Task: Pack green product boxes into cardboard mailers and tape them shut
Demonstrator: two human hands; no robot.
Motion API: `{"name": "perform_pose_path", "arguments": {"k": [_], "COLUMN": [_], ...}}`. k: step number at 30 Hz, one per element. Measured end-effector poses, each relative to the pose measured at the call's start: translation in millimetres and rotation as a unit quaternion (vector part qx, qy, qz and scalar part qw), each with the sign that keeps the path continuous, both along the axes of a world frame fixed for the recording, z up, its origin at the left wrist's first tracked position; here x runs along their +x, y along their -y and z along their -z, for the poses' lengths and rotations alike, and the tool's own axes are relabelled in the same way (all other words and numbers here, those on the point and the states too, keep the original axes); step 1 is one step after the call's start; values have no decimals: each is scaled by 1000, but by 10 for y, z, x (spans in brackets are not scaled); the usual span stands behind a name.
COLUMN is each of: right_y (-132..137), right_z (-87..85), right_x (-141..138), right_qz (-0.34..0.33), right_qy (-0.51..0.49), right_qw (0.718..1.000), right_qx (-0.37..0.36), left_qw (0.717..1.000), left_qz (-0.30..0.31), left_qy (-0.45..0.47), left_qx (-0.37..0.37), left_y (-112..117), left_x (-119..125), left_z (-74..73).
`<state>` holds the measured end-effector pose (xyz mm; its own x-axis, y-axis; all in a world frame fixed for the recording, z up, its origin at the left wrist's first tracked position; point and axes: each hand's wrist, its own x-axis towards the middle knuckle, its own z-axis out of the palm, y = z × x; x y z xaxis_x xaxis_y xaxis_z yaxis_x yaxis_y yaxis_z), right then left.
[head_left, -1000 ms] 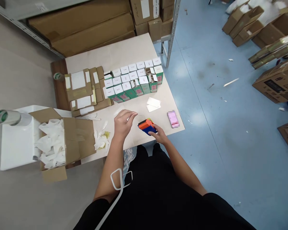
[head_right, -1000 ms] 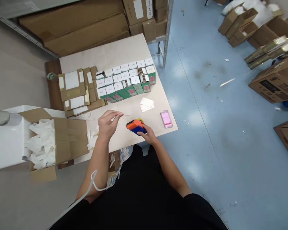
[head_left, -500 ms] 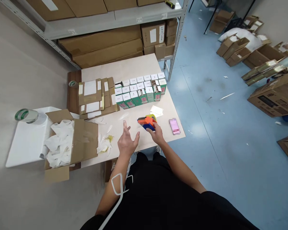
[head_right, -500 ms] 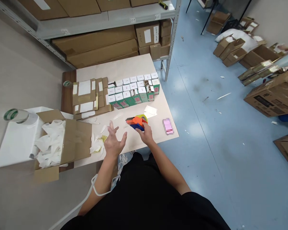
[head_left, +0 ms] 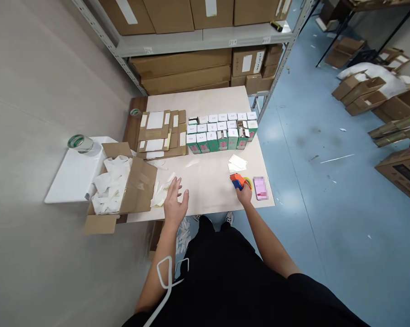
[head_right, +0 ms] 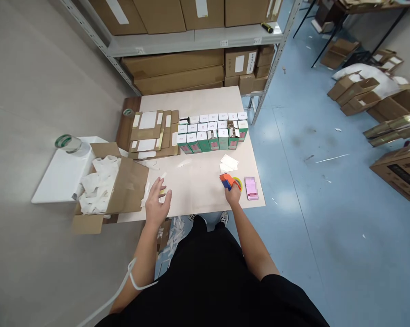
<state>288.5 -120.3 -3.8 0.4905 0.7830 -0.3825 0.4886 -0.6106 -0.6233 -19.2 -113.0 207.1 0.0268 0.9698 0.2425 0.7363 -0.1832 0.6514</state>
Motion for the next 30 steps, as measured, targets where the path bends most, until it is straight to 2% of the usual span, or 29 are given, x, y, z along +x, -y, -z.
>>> {"name": "perform_pose_path", "arguments": {"k": [3,6,11,16,21,26,30], "right_y": [7,38,115,180,150,145,82], "right_z": [183,284,303,305,367,391,314], "right_x": [-8,-49,-66,-77,-140,-170,-275], "right_qz": [-37,-75,-97,-132,-144,-149,-165], "right_qy": [26,52,75,94,141,152,146], "right_qw": [997,991,983,972,964,959,971], "right_qx": [-68,-100,-137,-170,-175,-189,-92], "left_qw": [999,999,998,996,995,996,996], "left_qz": [18,20,9,24,43,26,-19], "left_qy": [3,11,30,38,25,25,55], "left_qx": [-28,-45,-61,-76,-85,-82,-72], "left_y": [54,59,-12,-102,-151,-107,-61], "left_x": [-28,-79,-165,-196,-242,-412,-651], "left_z": [21,13,24,80,121,112,177]}}
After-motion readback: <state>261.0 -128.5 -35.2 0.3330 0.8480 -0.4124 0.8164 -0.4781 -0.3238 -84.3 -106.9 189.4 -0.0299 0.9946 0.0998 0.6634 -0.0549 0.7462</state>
